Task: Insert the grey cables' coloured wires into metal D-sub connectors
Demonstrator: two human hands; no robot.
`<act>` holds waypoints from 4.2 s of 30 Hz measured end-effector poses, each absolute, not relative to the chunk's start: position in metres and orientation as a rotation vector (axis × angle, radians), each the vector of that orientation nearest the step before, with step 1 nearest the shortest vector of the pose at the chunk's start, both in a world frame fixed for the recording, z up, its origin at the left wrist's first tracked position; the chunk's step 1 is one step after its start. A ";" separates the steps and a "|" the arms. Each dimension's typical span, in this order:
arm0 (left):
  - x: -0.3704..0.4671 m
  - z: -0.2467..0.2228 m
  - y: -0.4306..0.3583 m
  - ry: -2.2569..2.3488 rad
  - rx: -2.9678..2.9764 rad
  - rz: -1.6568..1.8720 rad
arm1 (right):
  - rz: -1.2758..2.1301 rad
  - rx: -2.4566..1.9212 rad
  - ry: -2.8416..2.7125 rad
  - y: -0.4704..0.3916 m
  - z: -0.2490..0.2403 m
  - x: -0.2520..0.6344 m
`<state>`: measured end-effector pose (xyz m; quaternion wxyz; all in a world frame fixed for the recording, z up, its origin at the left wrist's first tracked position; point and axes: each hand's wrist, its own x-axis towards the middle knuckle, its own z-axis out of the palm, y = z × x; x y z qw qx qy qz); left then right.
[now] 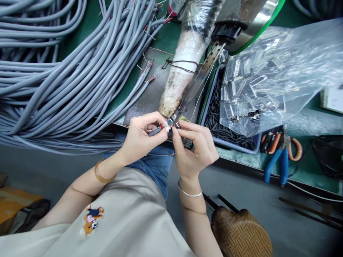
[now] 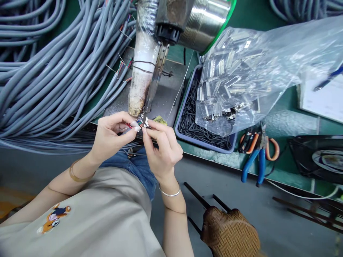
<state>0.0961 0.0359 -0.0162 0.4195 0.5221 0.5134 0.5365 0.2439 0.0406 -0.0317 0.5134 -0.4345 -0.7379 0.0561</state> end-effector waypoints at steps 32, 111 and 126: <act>0.098 -0.016 0.035 1.360 1.209 1.332 | 0.060 -1.003 -1.828 0.042 -0.039 0.245; 0.102 -0.018 0.032 1.351 1.180 1.383 | 0.035 -1.010 -1.829 0.036 -0.039 0.248; 0.104 -0.024 0.028 1.374 1.242 1.358 | 0.005 -1.007 -1.851 0.032 -0.043 0.252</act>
